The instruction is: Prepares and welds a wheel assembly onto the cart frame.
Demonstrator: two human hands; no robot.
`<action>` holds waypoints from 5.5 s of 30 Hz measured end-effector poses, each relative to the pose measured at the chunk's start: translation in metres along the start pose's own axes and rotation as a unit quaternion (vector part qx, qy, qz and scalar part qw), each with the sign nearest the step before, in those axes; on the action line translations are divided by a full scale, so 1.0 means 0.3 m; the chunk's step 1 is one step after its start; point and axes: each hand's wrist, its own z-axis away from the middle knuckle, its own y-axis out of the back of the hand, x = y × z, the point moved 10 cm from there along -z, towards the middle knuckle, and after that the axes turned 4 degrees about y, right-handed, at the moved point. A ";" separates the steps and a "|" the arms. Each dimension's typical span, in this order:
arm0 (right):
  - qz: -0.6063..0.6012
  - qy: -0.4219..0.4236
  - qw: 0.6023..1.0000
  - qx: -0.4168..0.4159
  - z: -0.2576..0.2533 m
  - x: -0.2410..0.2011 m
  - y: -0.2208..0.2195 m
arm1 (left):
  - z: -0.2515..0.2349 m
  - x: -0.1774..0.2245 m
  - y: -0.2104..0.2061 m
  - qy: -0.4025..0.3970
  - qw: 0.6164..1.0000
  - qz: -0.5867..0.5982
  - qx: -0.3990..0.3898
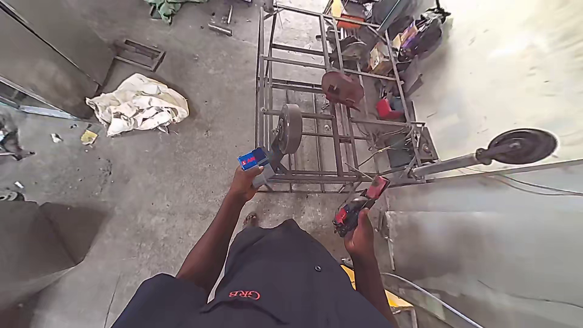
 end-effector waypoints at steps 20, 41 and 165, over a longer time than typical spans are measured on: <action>0.075 0.035 0.994 -0.067 0.022 -0.037 -0.171 | 0.186 -0.070 -0.146 -0.138 0.965 -0.197 -0.103; 0.061 0.013 0.997 -0.047 -0.018 0.196 -0.108 | 0.211 -0.014 0.028 -0.126 0.982 -0.139 0.027; 0.379 0.177 0.763 -0.492 -0.269 0.001 -0.624 | 0.299 -0.286 -0.308 -0.182 0.740 -0.563 0.319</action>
